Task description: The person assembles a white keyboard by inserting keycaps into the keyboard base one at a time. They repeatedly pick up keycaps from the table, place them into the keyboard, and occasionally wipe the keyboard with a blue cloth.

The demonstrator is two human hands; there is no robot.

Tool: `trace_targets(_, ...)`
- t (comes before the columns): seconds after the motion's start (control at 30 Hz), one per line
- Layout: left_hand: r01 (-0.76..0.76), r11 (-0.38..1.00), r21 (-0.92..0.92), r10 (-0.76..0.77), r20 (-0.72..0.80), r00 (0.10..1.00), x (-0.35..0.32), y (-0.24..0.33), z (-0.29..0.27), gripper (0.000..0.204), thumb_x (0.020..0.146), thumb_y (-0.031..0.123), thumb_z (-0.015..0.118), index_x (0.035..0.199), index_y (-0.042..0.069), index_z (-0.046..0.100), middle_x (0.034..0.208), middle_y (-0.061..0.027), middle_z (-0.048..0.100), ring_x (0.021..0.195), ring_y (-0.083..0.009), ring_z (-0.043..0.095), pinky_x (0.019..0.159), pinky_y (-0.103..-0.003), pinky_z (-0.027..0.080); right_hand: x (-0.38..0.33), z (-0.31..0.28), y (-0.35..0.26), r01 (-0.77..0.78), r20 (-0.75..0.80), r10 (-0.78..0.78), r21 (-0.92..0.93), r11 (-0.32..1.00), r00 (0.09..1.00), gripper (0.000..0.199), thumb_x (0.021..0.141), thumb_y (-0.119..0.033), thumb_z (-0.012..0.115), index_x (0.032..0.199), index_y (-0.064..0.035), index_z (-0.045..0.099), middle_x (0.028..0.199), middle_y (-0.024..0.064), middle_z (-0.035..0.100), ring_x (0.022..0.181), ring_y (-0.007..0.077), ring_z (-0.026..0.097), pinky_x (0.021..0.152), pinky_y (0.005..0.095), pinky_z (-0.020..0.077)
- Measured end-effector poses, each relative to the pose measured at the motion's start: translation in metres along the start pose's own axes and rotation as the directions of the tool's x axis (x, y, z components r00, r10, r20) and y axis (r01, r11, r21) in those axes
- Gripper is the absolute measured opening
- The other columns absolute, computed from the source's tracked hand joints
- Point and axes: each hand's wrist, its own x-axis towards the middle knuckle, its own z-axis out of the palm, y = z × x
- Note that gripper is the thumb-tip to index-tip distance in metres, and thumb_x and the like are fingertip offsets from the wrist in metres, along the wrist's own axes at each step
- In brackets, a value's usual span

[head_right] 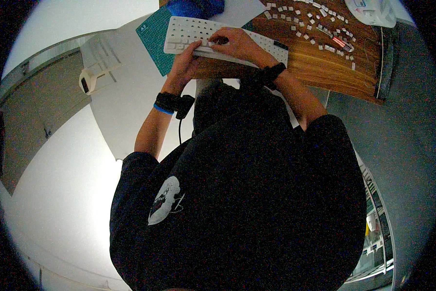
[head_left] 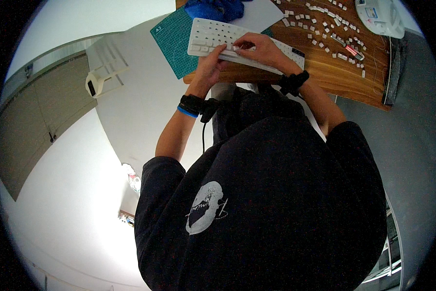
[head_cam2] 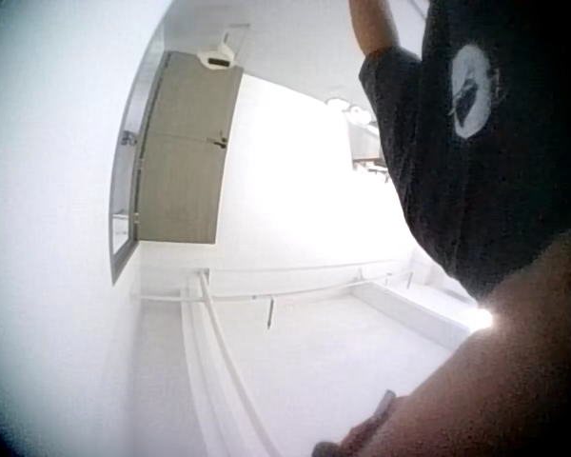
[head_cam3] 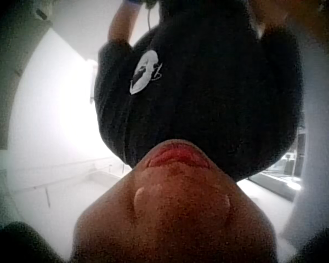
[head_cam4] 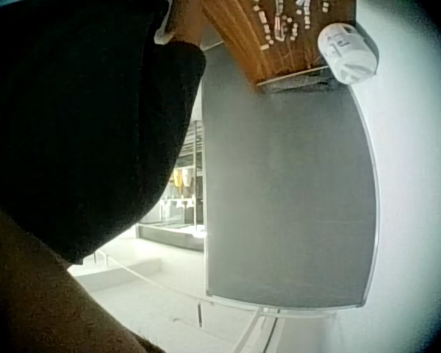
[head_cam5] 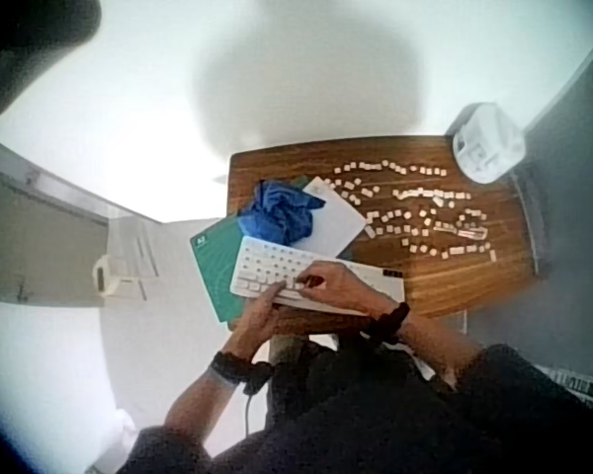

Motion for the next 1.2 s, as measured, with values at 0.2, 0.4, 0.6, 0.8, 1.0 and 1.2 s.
trace_targets(0.2, 0.006, 0.998, 0.062, -0.004, -0.040, 0.999, -0.007, 0.009, 0.012, 0.040, 0.093, 0.014, 0.070, 0.129, 0.007, 0.054, 0.122, -0.0073, 0.060, 0.113, -0.0212, 0.059, 0.091, -0.035, 0.052, 0.000, 0.000, 0.003, 0.015, -0.089, -0.010, 0.059, 0.998, 0.996, 0.027, 0.090, -0.026, 0.075, 0.107, -0.0053, 0.072, 0.103, 0.0119, 0.071, 0.094, 0.0231, 0.070, 0.087, 0.0343, 0.0560)
trace_targets(0.4, 0.000, 0.992, 0.128, 0.007, -0.053, 0.999, -0.009, 0.016, 0.022, 0.040, 0.093, 0.012, 0.070, 0.129, 0.007, 0.054, 0.125, -0.0083, 0.060, 0.114, -0.0217, 0.059, 0.092, -0.034, 0.053, 0.004, -0.001, 0.008, -0.084, -0.060, 0.085, 0.027, 0.996, 0.995, 0.029, 0.086, -0.031, 0.078, 0.104, -0.0089, 0.074, 0.099, 0.0091, 0.073, 0.088, 0.0222, 0.071, 0.083, 0.0352, 0.0562)
trace_targets(0.6, -0.091, 0.987, 0.131, 0.090, 0.017, 0.996, 0.003, 0.005, 0.015, 0.044, 0.089, 0.003, 0.072, 0.129, 0.002, 0.053, 0.126, -0.0126, 0.061, 0.111, -0.0239, 0.063, 0.089, -0.035, 0.056, 0.018, -0.012, -0.001, -0.192, 0.064, 0.198, -0.088, 0.977, 0.978, 0.030, 0.083, -0.031, 0.081, 0.102, -0.0081, 0.074, 0.093, 0.0084, 0.074, 0.084, 0.0200, 0.069, 0.079, 0.0352, 0.0555)
trace_targets(0.8, -0.072, 0.972, 0.223, 0.081, -0.030, 0.996, 0.000, 0.010, 0.023, 0.044, 0.081, -0.006, 0.076, 0.121, -0.001, 0.058, 0.119, -0.0129, 0.065, 0.106, -0.0260, 0.065, 0.088, -0.036, 0.057, 0.031, -0.017, -0.010, -0.108, 0.156, 0.147, -0.236, 0.966, 0.977, 0.025, 0.085, -0.025, 0.079, 0.097, -0.0043, 0.070, 0.092, 0.0106, 0.072, 0.083, 0.0216, 0.068, 0.076, 0.0368, 0.0544)
trace_targets(1.0, -0.105, 0.965, 0.241, 0.121, -0.052, 0.991, 0.001, 0.004, 0.023, 0.044, 0.085, 0.001, 0.075, 0.125, 0.000, 0.057, 0.124, -0.0126, 0.065, 0.104, -0.0226, 0.066, 0.082, -0.032, 0.057, 0.029, -0.010, -0.017, 0.098, 0.103, -0.061, -0.400, 0.911, 0.993, 0.017, 0.084, -0.018, 0.074, 0.094, -0.0049, 0.069, 0.093, 0.0145, 0.069, 0.089, 0.0349, 0.067, 0.082, 0.0454, 0.0537)
trace_targets(1.2, -0.040, 0.976, 0.215, 0.069, -0.129, 0.989, 0.005, 0.003, 0.026, 0.044, 0.081, -0.009, 0.073, 0.121, -0.005, 0.057, 0.120, -0.0140, 0.064, 0.106, -0.0265, 0.066, 0.090, -0.037, 0.058, 0.033, -0.014, -0.010, 0.094, 0.156, -0.047, -0.310, 0.946, 0.987, 0.015, 0.084, -0.016, 0.072, 0.095, -0.0059, 0.070, 0.096, 0.0138, 0.068, 0.095, 0.0344, 0.065, 0.085, 0.0457, 0.0517)
